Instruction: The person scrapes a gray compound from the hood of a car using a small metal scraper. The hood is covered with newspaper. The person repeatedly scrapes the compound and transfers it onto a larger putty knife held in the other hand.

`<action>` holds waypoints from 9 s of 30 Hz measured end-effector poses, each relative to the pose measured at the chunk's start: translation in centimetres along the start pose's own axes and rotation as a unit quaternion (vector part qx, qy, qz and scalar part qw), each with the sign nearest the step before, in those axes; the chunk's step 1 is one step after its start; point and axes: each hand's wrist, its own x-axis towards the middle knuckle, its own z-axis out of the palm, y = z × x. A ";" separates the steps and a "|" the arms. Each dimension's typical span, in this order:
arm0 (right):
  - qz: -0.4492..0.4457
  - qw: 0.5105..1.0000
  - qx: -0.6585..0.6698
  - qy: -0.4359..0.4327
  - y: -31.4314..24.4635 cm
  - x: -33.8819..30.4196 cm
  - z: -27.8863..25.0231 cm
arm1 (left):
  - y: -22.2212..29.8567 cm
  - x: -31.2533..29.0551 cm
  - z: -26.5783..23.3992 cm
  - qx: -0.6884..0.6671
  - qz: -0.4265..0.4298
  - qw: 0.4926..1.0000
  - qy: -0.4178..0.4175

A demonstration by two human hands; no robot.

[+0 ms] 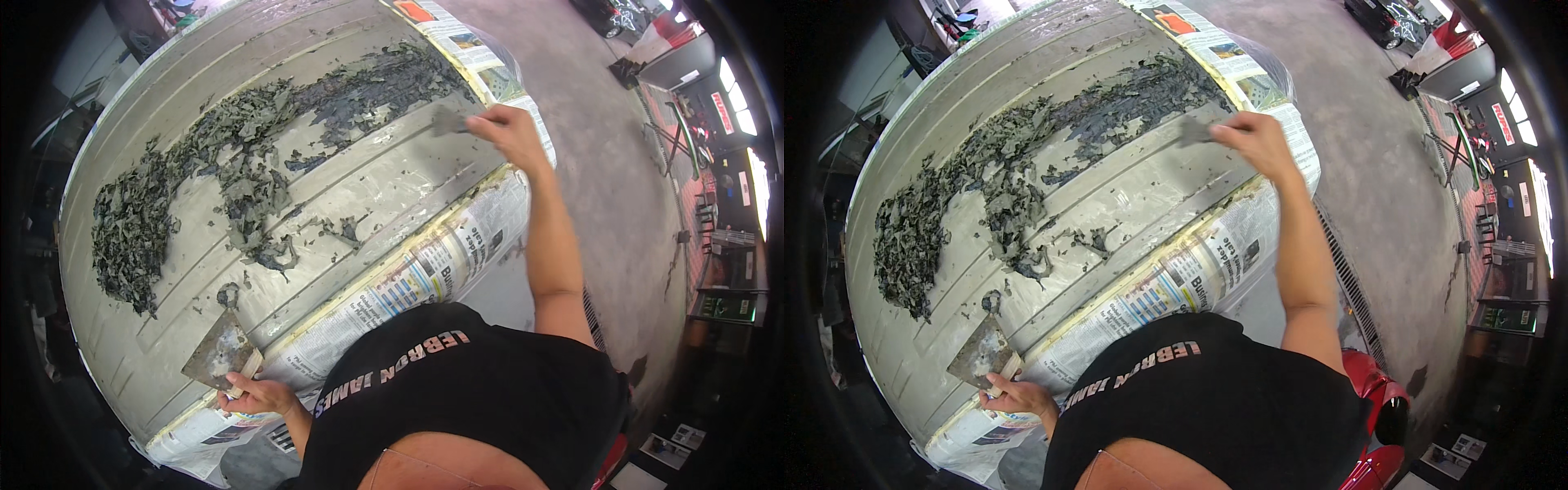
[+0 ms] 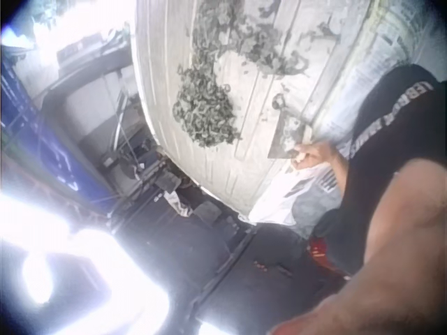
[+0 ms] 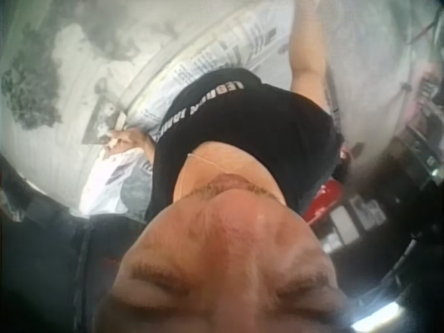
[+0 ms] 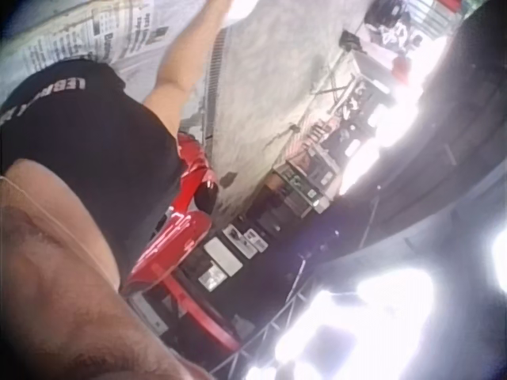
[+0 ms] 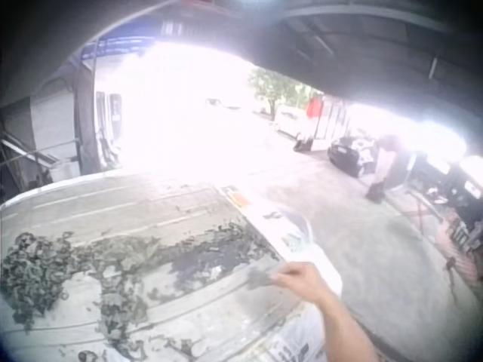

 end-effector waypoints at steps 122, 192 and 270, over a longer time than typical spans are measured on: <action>-0.291 0.889 -0.216 -0.278 -5.7 -6.0 8.8 | -1.0 -1.2 0.6 -0.114 -0.044 0.992 0.002; -0.289 0.954 0.045 0.074 -4.8 -10.9 12.9 | 0.0 -1.6 1.4 -0.149 -0.051 0.987 -0.027; -0.160 0.968 0.057 0.184 -0.2 -16.1 17.1 | -3.1 2.5 0.3 -0.137 -0.025 0.974 -0.176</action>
